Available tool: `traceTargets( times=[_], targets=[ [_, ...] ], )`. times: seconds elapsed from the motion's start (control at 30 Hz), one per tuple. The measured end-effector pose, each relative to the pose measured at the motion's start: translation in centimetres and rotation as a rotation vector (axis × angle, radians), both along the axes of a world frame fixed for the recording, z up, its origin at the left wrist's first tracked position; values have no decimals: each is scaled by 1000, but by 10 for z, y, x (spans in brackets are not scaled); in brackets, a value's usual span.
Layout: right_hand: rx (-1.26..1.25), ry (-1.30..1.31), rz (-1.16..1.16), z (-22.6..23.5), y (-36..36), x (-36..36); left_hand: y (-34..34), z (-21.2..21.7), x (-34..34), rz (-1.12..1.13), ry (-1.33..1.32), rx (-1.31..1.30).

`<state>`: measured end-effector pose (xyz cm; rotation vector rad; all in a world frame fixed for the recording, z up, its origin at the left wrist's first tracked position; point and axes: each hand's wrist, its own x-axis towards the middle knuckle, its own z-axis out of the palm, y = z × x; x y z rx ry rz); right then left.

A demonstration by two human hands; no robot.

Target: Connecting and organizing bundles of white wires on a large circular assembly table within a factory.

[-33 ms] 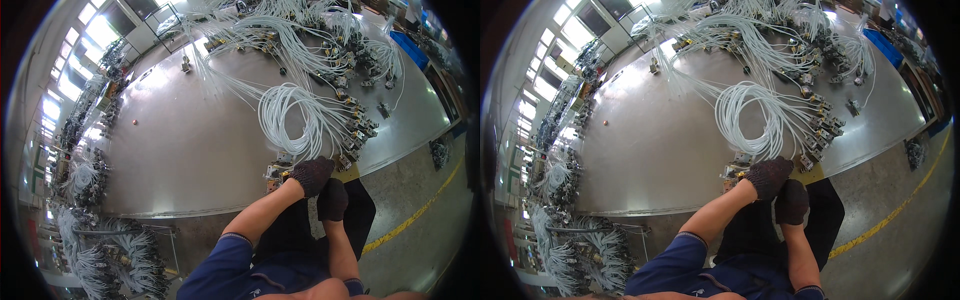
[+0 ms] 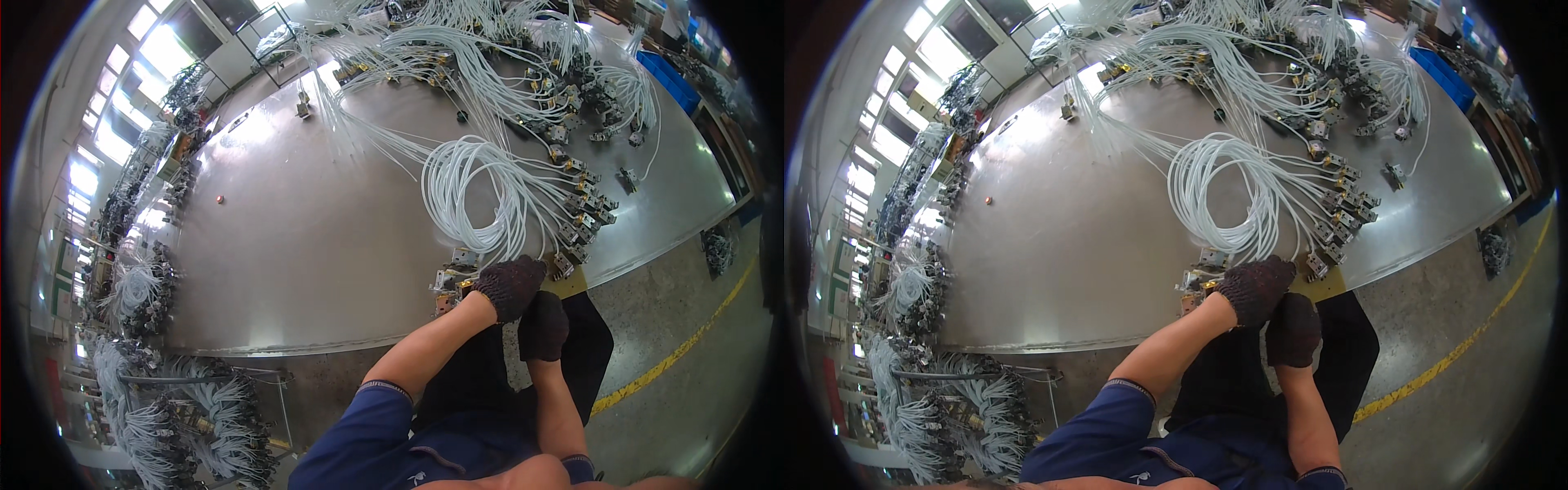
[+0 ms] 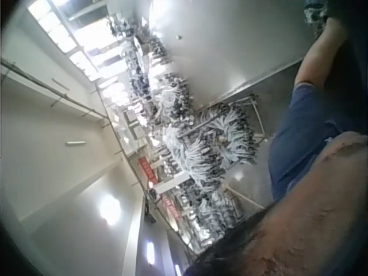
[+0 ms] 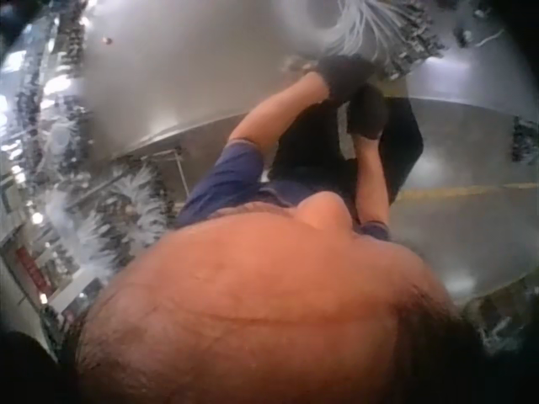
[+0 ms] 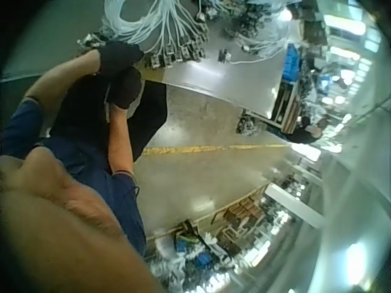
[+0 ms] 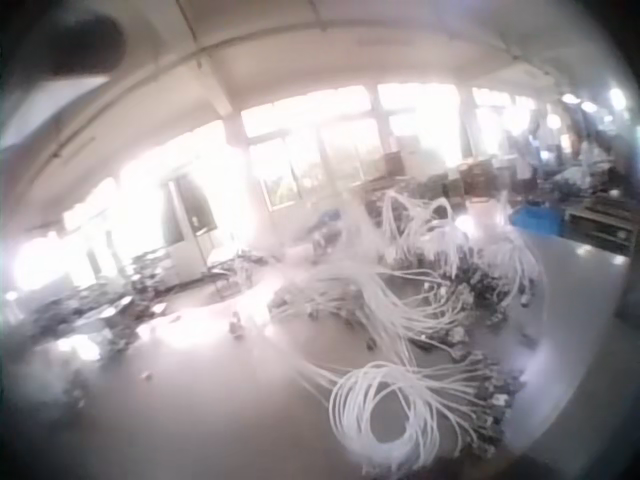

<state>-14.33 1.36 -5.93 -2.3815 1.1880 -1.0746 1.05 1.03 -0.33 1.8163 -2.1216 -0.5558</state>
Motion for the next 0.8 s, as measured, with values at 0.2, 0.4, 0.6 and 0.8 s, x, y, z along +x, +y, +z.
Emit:
traceTargets(
  times=[0.2, 0.4, 0.6, 0.8],
  targets=[
    [576, -265, 59, 8, -10, -13, -1, -5, 0, -8, 26, -11],
    [1070, -559, 52, -1, -15, -14, -3, -11, 1, -22, 30, -38],
    [35, 79, -5, -2, 0, -4, -2, -9, 1, -11, 0, 8],
    [588, -195, 54, 15, -11, -14, -1, -3, 0, -7, 8, -1]
  ],
)
